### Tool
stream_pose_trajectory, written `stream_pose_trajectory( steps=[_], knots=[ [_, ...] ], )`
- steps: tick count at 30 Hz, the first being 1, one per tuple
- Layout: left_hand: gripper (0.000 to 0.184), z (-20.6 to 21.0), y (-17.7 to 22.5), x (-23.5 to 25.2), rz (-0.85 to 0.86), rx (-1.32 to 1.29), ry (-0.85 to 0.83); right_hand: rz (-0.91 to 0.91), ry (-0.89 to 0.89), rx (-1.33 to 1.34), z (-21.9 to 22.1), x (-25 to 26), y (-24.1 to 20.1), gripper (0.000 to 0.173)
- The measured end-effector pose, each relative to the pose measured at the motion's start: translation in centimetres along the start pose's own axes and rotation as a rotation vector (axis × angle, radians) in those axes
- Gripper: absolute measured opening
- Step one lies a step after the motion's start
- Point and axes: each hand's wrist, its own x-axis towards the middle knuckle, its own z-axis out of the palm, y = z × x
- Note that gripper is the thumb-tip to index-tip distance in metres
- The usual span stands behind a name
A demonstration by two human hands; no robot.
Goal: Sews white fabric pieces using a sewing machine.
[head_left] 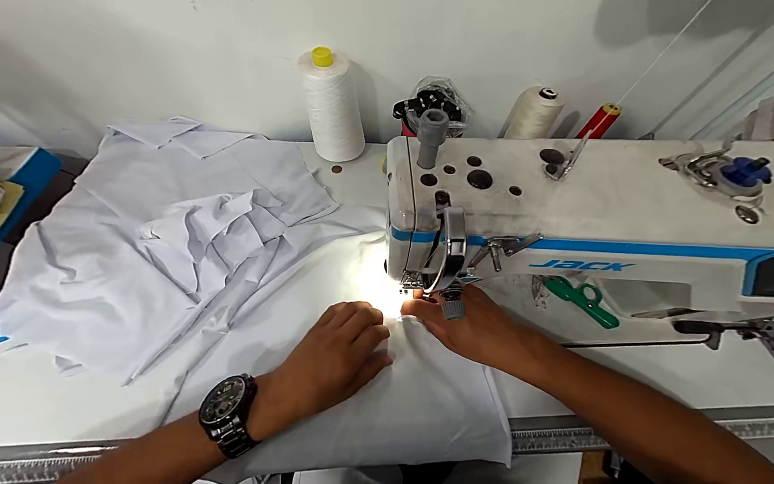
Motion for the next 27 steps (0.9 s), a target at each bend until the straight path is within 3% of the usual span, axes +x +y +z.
stream_pose_trajectory(
  steps=[9, 11, 13, 15, 19, 27],
  knots=[
    [0.023, 0.4, 0.4, 0.0, 0.081, -0.116, 0.099, -0.023, -0.100, 0.018, 0.2, 0.4, 0.2, 0.028],
    [0.035, 0.6, 0.5, -0.2, -0.003, -0.130, 0.050, -0.028, -0.099, 0.023, 0.1, 0.4, 0.2, 0.030],
    [0.064, 0.7, 0.6, -0.5, -0.073, -0.116, -0.012, -0.001, -0.088, 0.029, -0.2, 0.4, 0.0, 0.027],
    [0.073, 0.9, 0.8, -0.6, -0.087, -0.028, -0.070, 0.068, -0.035, 0.020, -0.4, 0.1, -0.2, 0.023],
    [0.064, 1.1, 1.1, -0.7, -0.062, 0.044, -0.104, 0.133, 0.139, 0.012, -0.2, -0.4, 0.4, 0.024],
    [0.054, -0.4, -0.7, 0.6, 0.025, 0.000, -0.198, 0.201, 0.060, 0.190, -0.8, -0.4, 0.7, 0.015]
  ],
)
